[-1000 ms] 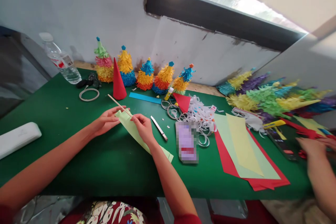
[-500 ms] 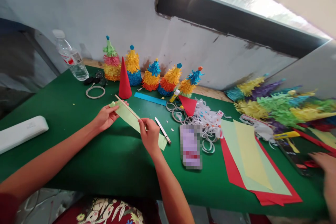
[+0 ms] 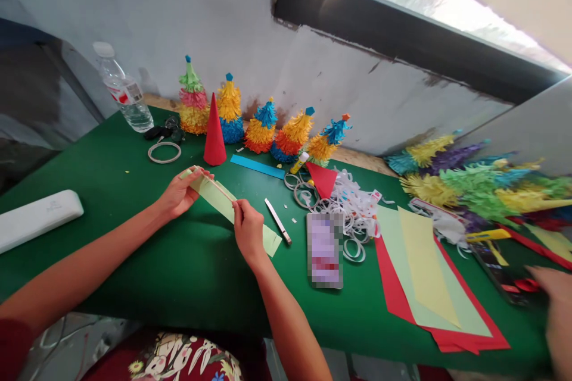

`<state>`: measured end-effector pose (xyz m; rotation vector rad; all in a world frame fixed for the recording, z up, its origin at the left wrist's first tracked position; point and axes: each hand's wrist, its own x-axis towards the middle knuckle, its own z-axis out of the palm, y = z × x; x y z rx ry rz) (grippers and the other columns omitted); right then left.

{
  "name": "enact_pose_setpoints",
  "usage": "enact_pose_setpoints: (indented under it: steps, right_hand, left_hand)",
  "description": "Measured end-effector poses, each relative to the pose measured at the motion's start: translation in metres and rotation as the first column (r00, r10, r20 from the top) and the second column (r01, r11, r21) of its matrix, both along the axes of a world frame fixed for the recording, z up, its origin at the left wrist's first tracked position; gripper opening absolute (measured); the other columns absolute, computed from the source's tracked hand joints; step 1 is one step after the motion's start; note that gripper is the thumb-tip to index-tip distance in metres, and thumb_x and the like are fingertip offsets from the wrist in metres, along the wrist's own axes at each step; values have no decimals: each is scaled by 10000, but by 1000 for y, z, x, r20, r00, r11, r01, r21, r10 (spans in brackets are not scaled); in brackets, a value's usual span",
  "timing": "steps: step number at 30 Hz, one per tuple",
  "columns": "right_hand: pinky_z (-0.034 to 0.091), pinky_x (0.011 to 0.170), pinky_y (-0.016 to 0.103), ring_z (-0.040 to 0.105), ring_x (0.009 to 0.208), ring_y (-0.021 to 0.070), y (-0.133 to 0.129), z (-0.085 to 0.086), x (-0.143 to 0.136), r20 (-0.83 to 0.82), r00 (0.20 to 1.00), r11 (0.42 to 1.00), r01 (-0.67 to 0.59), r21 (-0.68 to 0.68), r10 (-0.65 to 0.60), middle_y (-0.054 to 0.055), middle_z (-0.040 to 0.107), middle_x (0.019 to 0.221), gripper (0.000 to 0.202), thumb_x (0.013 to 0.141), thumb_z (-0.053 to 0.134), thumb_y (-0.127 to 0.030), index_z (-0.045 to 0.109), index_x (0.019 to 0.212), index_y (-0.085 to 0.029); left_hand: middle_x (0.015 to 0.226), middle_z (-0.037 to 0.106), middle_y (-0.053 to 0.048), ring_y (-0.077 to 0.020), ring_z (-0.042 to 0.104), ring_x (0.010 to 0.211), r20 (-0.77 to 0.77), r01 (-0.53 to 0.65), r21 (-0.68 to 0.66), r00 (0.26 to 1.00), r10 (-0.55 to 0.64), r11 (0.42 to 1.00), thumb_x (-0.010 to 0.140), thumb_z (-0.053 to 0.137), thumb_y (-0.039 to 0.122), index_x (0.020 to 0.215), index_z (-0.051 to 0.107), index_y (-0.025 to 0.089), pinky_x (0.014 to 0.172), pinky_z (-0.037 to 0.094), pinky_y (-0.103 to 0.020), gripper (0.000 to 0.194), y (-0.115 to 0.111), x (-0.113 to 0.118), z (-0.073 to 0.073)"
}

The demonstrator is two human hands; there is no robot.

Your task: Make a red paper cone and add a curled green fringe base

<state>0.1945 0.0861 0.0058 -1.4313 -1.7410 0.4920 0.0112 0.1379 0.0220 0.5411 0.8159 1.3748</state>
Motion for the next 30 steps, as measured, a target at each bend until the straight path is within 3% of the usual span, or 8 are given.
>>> enact_pose_setpoints:
  steps: [5,12,19,24,30]
  right_hand:
    - [321,548,221,405,507,104,-4,-4,-9,-4,1000,1000,22,-1,-22,-33,497,565,354,954,389,-416,594,771,-193]
    - [319,542,229,391,492,111,-5,-3,-11,-38,996,996,80,-35,-81,-30,479,542,382,943,388,-437,597,745,-186]
    - [319,534,224,394,494,102,-6,-3,-12,-62,995,997,81,-19,-82,-34,489,554,334,929,422,-418,592,769,-178]
    - [305,503,214,372,476,90,-6,-3,-11,-67,998,1000,8,-26,-9,-52,445,522,292,909,474,-400,595,768,-175]
    - [320,489,215,450,459,99,-5,-3,-4,-8,997,996,-73,-44,73,-25,530,505,306,903,477,-387,662,772,-182]
  left_hand:
    - [647,661,27,-159,675,725,-44,-117,-30,992,116,993,636,817,390,714,541,195,740,519,-282,347,-2,4,0]
    - [701,706,-23,-221,696,775,-92,-164,-67,983,157,984,594,845,341,724,580,176,739,519,-334,339,-1,2,0]
    - [782,732,-73,-234,710,797,-78,-117,-32,990,115,993,613,841,312,790,638,123,785,543,-364,329,1,-1,-1]
    - [860,742,-108,-252,705,885,-79,-58,11,995,59,998,675,802,295,865,668,109,860,531,-397,298,3,-6,-3]
    - [935,740,-142,-251,695,946,-75,31,17,997,-30,999,770,687,177,930,678,87,933,505,-411,184,5,-9,-5]
